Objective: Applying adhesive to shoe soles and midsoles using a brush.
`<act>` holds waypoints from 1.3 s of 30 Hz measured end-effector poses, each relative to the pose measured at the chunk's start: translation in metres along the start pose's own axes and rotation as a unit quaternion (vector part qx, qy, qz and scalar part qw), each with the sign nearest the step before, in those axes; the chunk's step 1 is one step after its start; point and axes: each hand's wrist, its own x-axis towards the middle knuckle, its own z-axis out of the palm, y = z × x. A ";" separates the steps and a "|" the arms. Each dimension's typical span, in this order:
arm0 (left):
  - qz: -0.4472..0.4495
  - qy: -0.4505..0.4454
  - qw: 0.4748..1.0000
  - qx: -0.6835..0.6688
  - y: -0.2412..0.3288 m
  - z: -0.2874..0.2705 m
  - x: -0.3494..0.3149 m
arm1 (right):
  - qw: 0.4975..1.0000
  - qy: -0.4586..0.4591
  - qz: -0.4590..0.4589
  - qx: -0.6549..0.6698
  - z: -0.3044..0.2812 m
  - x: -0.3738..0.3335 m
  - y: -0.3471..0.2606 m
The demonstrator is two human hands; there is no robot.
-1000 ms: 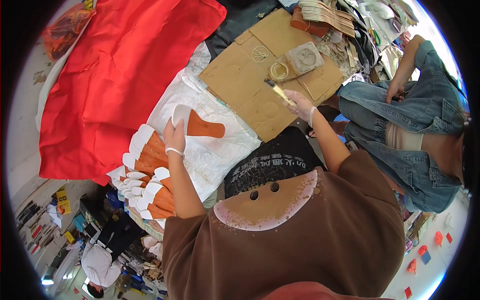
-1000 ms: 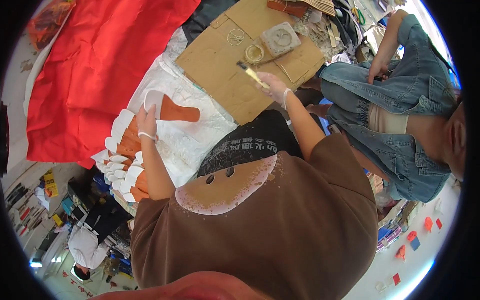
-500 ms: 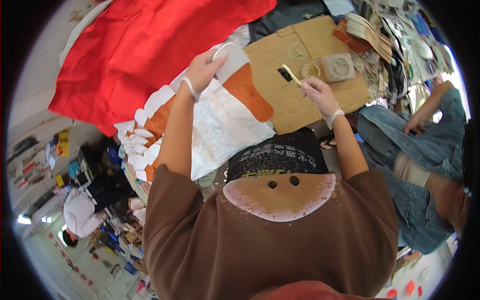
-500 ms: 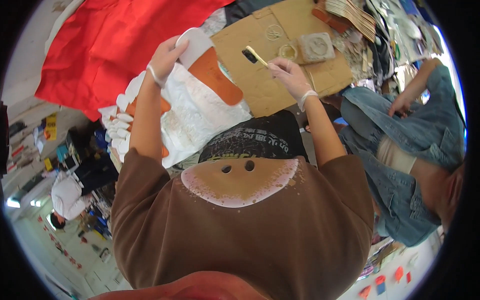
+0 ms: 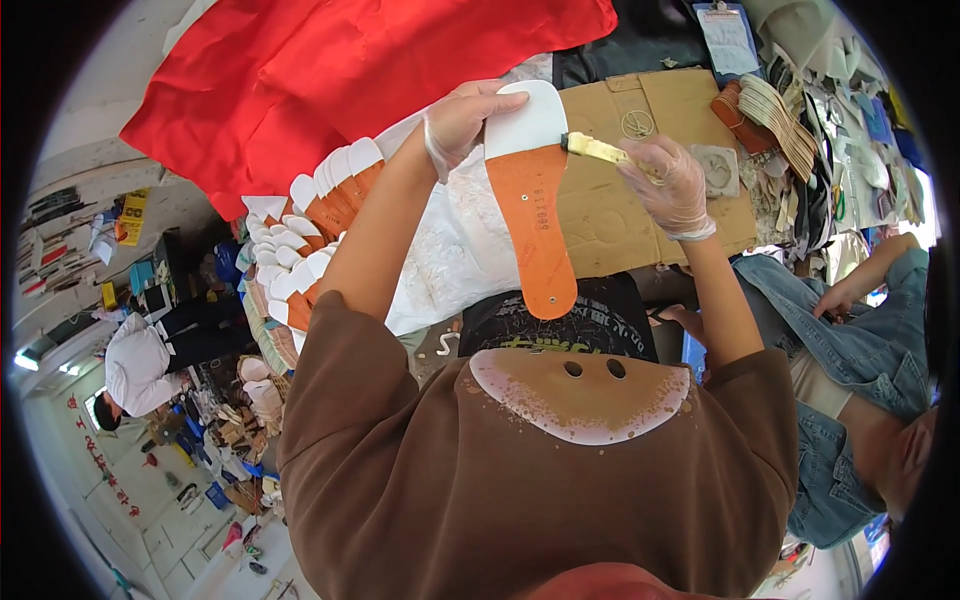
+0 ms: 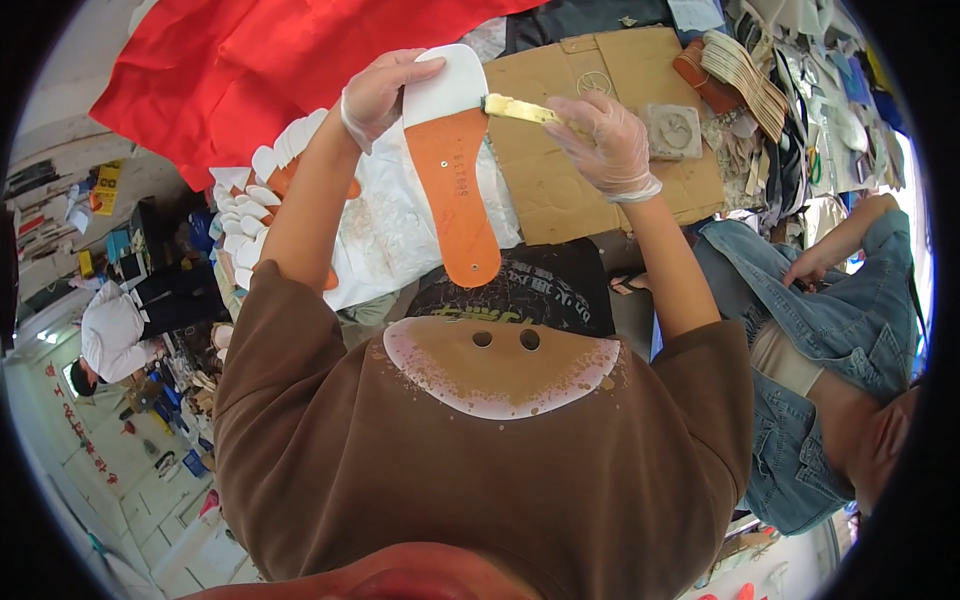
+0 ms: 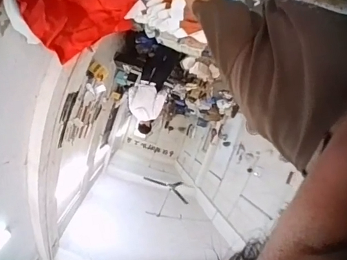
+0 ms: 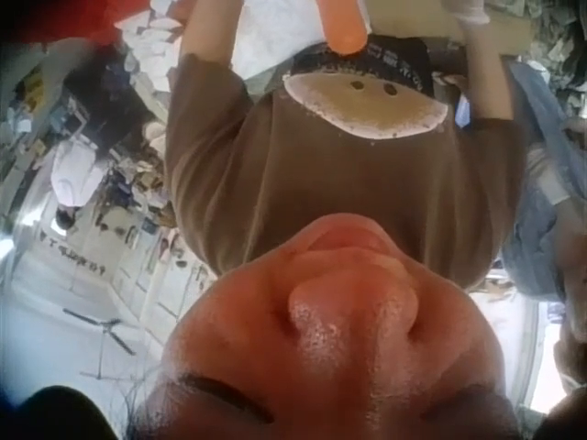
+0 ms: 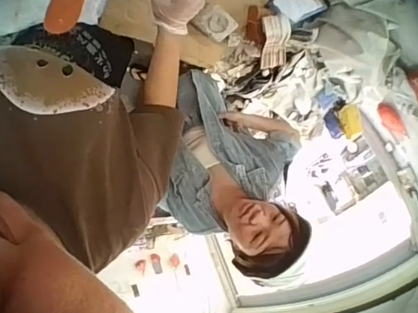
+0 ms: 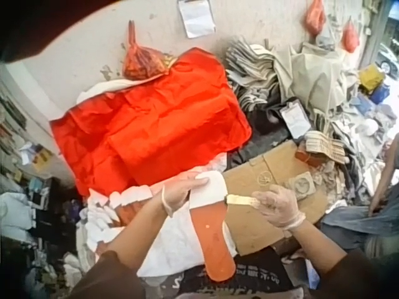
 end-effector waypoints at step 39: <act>0.379 0.366 0.850 0.006 -0.085 0.116 -0.052 | 0.973 0.047 0.206 0.097 0.028 -0.070 -0.052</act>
